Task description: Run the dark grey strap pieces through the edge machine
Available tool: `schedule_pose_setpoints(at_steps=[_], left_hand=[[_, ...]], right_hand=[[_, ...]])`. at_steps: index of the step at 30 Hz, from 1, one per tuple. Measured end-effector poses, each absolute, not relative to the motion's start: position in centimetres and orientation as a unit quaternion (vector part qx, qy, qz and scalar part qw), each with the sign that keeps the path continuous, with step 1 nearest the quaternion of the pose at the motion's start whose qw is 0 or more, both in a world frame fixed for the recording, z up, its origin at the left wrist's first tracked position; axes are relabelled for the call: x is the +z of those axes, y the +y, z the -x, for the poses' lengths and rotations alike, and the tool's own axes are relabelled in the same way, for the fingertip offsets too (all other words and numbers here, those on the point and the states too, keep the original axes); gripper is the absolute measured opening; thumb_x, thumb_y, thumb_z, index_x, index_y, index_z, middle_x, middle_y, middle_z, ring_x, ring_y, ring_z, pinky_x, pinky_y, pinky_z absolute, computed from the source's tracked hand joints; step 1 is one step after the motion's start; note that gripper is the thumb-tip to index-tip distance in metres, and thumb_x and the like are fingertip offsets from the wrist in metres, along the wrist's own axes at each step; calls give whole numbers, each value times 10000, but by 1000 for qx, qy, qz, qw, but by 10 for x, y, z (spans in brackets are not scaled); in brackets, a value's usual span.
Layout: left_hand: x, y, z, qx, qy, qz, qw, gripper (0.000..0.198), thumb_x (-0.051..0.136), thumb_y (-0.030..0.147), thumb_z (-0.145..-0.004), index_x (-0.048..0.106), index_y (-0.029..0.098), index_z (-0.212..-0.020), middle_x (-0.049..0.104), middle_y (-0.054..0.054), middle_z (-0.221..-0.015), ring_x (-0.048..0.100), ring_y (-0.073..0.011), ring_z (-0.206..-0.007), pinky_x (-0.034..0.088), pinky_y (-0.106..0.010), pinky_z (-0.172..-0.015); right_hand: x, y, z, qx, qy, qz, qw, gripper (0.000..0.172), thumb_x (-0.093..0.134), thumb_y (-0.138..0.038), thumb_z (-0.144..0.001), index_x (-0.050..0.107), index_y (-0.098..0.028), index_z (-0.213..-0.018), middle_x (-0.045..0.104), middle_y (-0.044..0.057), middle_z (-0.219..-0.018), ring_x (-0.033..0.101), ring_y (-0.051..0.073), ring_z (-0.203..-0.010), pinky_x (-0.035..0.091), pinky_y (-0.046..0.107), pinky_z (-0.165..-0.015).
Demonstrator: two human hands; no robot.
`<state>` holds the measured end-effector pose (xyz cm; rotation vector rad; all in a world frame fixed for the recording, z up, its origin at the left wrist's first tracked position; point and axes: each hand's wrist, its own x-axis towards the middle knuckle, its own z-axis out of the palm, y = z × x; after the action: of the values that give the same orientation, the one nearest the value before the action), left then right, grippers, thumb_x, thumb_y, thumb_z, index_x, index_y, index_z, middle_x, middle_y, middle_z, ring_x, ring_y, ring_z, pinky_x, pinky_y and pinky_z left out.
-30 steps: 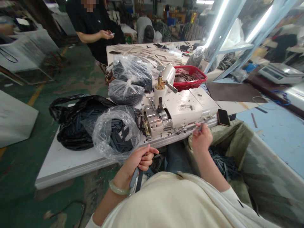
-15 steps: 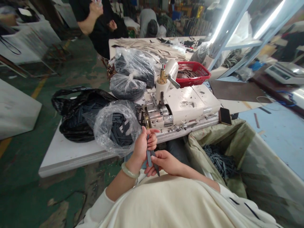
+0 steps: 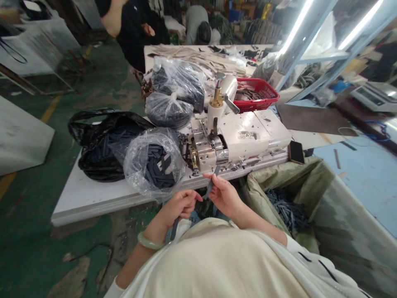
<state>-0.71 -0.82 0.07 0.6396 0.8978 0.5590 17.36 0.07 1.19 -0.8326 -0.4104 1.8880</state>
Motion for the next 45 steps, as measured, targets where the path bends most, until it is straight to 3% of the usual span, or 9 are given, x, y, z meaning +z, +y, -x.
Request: schedule_pose_setpoints(at_steps=[5, 12, 20, 25, 29, 37, 41, 43, 45], left_hand=[[11, -15, -6, 275, 366, -294, 839, 394, 582, 519, -835, 632, 129, -853, 238, 115, -516, 116, -25, -416, 152, -123, -348], [21, -9, -5, 295, 394, -306, 815, 302, 628, 433, -817, 578, 153, -717, 222, 120, -480, 116, -23, -402, 151, -123, -343], [23, -7, 0, 420, 493, -429, 629, 260, 643, 413, -811, 625, 155, -794, 299, 99, -470, 249, -39, -392, 217, -155, -365], [29, -1, 2, 487, 497, -439, 569, 181, 623, 349, -839, 603, 180, -776, 317, 98, -471, 285, -41, -387, 261, -154, -370], [37, 14, 2, 465, 496, -434, 591, 199, 635, 329, -823, 569, 181, -706, 300, 102, -457, 258, -33, -373, 238, -149, -360], [49, 40, -7, 403, 502, -479, 597, 223, 638, 347, -796, 545, 184, -676, 350, 90, -437, 276, -45, -365, 237, -169, -358], [48, 45, -11, 384, 500, -508, 587, 225, 634, 365, -799, 559, 182, -693, 352, 88, -462, 276, -45, -370, 227, -173, -359], [47, 47, -14, 365, 501, -525, 583, 233, 651, 380, -788, 573, 177, -705, 382, 80, -486, 289, -43, -371, 228, -172, -353], [44, 48, -16, 355, 509, -524, 583, 256, 673, 402, -770, 589, 168, -708, 392, 76, -492, 299, -42, -370, 230, -170, -347]], right_hand=[[12, 8, -174, 797, -156, 314, 492, 200, 721, -339, -788, 707, -154, -864, 389, -67, -516, 339, 66, -473, 339, 189, -463], [12, 3, -175, 803, -146, 313, 487, 155, 749, -288, -763, 707, -140, -785, 541, -30, -548, 434, 59, -488, 389, 181, -476], [8, -6, -184, 780, -247, 347, 457, 272, 750, -269, -746, 731, -128, -978, 746, 62, -745, 616, 74, -533, 523, 182, -554], [11, -12, -187, 856, -228, 268, 379, 347, 712, -269, -784, 685, -126, -1099, 747, 122, -991, 726, 174, -799, 576, 266, -724], [20, -12, -195, 920, -214, 180, 273, 399, 621, -221, -840, 608, -90, -1217, 676, 176, -1177, 678, 248, -1035, 534, 351, -889], [21, -5, -202, 935, -198, 159, 249, 409, 524, -127, -814, 578, -64, -1214, 650, 191, -1215, 638, 266, -1110, 484, 403, -956], [21, -6, -200, 919, -226, 175, 273, 383, 594, -238, -842, 590, -92, -1196, 651, 172, -1214, 663, 235, -1058, 516, 345, -896], [17, -4, -197, 890, -269, 227, 289, 376, 593, -375, -868, 618, -108, -1131, 712, 143, -1064, 710, 178, -844, 552, 267, -714], [9, 3, -192, 839, -335, 295, 311, 384, 574, -477, -867, 648, -112, -958, 718, 61, -741, 619, 94, -513, 453, 174, -458]])
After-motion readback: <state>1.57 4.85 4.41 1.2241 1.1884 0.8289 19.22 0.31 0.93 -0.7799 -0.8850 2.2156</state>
